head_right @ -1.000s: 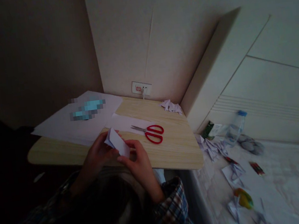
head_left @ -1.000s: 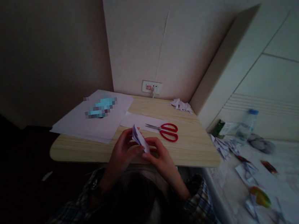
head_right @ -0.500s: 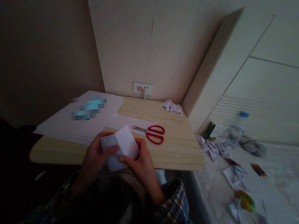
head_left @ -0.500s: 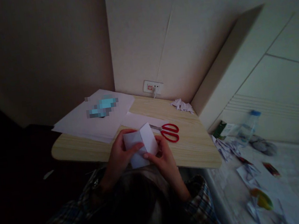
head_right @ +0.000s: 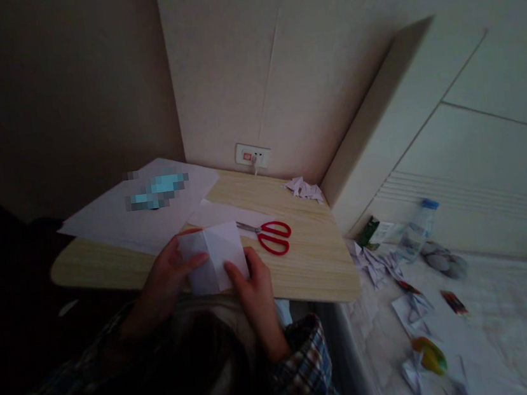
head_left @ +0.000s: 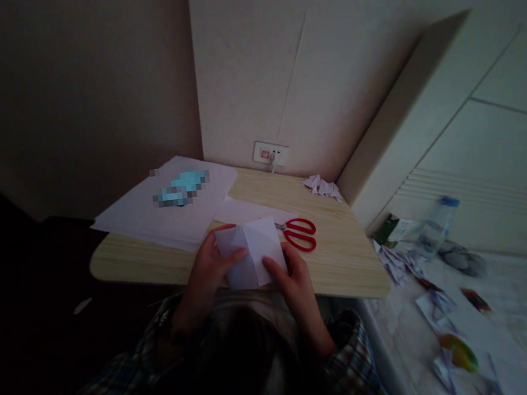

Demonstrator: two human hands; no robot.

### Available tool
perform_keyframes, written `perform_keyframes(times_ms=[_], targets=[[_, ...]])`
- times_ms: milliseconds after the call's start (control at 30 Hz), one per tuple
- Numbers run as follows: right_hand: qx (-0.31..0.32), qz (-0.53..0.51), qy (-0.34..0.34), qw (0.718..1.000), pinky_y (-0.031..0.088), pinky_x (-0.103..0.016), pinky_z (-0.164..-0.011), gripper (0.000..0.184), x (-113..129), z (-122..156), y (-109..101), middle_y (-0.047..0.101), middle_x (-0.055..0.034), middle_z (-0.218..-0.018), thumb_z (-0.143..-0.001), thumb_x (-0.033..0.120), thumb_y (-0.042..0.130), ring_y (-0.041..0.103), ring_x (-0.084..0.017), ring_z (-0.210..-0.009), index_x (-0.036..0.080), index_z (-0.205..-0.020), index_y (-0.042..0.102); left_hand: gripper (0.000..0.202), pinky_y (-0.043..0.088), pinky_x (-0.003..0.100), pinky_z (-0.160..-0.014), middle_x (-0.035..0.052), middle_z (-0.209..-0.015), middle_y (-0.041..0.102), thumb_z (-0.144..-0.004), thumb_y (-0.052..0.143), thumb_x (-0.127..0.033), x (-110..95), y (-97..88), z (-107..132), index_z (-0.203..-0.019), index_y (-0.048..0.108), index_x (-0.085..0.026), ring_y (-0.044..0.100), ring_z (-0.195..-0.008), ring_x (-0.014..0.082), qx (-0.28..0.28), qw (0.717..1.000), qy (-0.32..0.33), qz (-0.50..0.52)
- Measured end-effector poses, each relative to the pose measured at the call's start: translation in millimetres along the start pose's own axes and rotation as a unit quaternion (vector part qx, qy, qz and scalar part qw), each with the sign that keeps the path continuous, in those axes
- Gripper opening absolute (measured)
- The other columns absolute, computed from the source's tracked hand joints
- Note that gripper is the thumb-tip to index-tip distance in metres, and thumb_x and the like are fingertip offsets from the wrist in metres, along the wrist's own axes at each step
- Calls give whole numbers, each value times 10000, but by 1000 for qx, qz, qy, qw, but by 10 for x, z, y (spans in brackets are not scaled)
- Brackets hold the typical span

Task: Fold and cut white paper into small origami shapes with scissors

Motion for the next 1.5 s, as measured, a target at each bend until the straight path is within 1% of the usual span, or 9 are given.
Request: perform_keyframes(times_ms=[133, 233, 333, 567, 1000, 1133, 1233, 1400, 1500], targets=[[-14, -21, -29, 999, 479, -334, -765, 390, 25, -6, -29, 644, -37, -941, -806, 287, 609, 606, -206, -859, 228, -1169, 477, 586, 495, 295, -793, 51, -1006, 683, -604, 804, -293, 89, 35, -24, -1111, 538, -173, 630, -919, 196, 29, 999, -18, 39], [0, 68, -89, 994, 461, -368, -847, 465, 120, 11, -4, 615, -72, -1099, -828, 263, 583, 576, -224, -988, 233, -1272, 447, 654, 495, 295, -781, 37, -981, 666, -587, 804, -279, 62, 56, -13, -1158, 503, -180, 625, -894, 190, 28, 999, -12, 39], [43, 124, -122, 984, 470, -364, -843, 416, 187, 49, 96, 571, -83, -1203, -836, 254, 572, 554, -221, -1013, 225, -1243, 495, 731, 491, 287, -751, 16, -939, 649, -566, 799, -275, 13, 102, 19, -1204, 454, -184, 618, -841, 180, 39, 999, -19, 25], [102, 98, -89, 986, 507, -338, -792, 489, 189, 100, 228, 552, -75, -1220, -794, 298, 654, 565, -190, -929, 223, -1243, 473, 740, 476, 274, -707, 23, -960, 642, -601, 778, -292, -39, 164, 70, -1246, 424, -208, 607, -846, 194, 89, 996, -15, 25], [87, 30, -29, 995, 541, -304, -731, 326, 123, 86, 172, 665, -60, -1038, -868, 277, 530, 648, -174, -850, 207, -1185, 492, 630, 477, 242, -693, 13, -975, 636, -679, 702, -240, -50, 94, 112, -1260, 461, -216, 593, -820, 168, 83, 995, -5, 53], [56, 47, -44, 996, 529, -272, -623, 340, 79, 77, 114, 672, -88, -1099, -909, 276, 462, 674, -179, -823, 220, -1245, 460, 635, 478, 235, -671, 13, -990, 631, -655, 705, -207, -32, 86, 98, -1249, 480, -227, 588, -793, 161, 87, 993, -1, 77], [28, 99, -76, 992, 528, -296, -686, 380, 104, 61, 67, 660, -99, -1143, -911, 227, 439, 661, -201, -935, 222, -1291, 447, 618, 485, 239, -685, 17, -1053, 626, -654, 708, -204, -41, 96, 101, -1235, 499, -231, 595, -810, 162, 91, 992, 8, 81], [46, 149, -158, 975, 490, -300, -799, 231, 280, 82, 105, 673, -52, -964, -921, 185, 410, 620, -177, -902, 209, -980, 632, 597, 477, 237, -733, 16, -1076, 632, -703, 680, -190, -78, 136, 136, -1263, 483, -251, 597, -872, 167, 123, 988, 35, 86], [54, 142, -158, 976, 485, -300, -806, 198, 309, 98, 132, 664, -51, -964, -926, 236, 443, 607, -177, -891, 203, -979, 631, 587, 473, 238, -760, 13, -1118, 627, -691, 652, -168, -101, 142, 150, -1249, 495, -252, 595, -913, 174, 122, 986, 52, 98]])
Point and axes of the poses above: each hand's wrist, its own z-axis away from the middle knuckle, its own y-axis out of the palm, x = y × z, the point moved 7 cm from there along -z, towards the middle knuckle
